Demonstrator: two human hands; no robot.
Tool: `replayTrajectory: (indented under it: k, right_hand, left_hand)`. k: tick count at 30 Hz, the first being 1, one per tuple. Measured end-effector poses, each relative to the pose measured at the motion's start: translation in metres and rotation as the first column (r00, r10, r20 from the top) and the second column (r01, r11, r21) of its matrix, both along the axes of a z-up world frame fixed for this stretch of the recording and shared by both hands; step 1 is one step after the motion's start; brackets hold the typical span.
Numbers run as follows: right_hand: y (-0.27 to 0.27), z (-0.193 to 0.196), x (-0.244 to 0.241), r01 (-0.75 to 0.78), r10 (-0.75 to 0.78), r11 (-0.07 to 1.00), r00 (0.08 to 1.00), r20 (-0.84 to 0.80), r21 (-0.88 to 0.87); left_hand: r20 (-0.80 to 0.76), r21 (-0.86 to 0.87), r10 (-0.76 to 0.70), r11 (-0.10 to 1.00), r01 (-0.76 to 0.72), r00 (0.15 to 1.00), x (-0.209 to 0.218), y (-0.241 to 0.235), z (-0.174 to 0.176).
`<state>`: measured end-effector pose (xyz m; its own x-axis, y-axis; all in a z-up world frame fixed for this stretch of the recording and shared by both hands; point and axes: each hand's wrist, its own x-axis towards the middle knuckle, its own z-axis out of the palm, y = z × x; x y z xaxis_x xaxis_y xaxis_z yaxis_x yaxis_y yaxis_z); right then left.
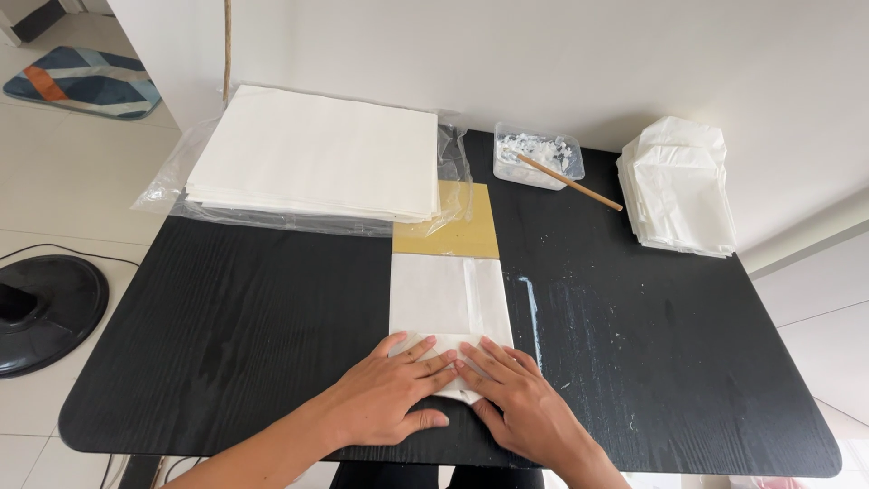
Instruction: Folding paper sheets and applying glue with a wooden stick to assemble the base of a paper bag.
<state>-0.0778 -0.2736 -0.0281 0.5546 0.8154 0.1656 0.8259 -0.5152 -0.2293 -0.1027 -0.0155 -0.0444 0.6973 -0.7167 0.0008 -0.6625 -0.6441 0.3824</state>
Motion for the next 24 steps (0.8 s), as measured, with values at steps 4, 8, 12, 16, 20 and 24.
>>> replayTrajectory:
  k: [4, 8, 12, 16, 20, 24]
  right_hand:
    - [-0.001, -0.002, 0.001, -0.016, 0.016, 1.0, 0.998, 0.061, 0.0]
    - [0.0, -0.001, -0.001, -0.014, 0.016, 1.0, 0.998, 0.06, -0.021]
    - [0.002, -0.001, -0.006, 0.003, -0.003, 1.0, 0.999, 0.051, 0.006]
    - [0.004, -0.006, -0.01, 0.02, -0.023, 0.996, 0.999, 0.034, 0.081]
    - [0.007, -0.013, -0.004, 0.126, -0.116, 0.965, 0.992, -0.056, 0.232]
    - [0.009, -0.012, 0.0, 0.187, -0.157, 0.944, 0.979, -0.129, 0.271]
  left_hand:
    - [0.051, 0.001, -0.007, 1.0, 0.007, 0.999, 0.003, 0.0, -0.005]
    - [0.075, -0.064, 0.067, 0.996, -0.062, 0.995, 0.002, -0.005, -0.008]
    - [0.122, -0.112, 0.097, 0.99, -0.084, 0.988, -0.001, -0.007, -0.005]
    - [0.089, -0.193, 0.181, 0.968, -0.161, 0.979, -0.01, -0.01, 0.0]
    - [0.034, -0.25, 0.284, 0.931, -0.267, 0.958, -0.009, -0.013, -0.001]
    - [0.036, -0.241, 0.326, 0.92, -0.308, 0.945, -0.004, -0.014, 0.003]
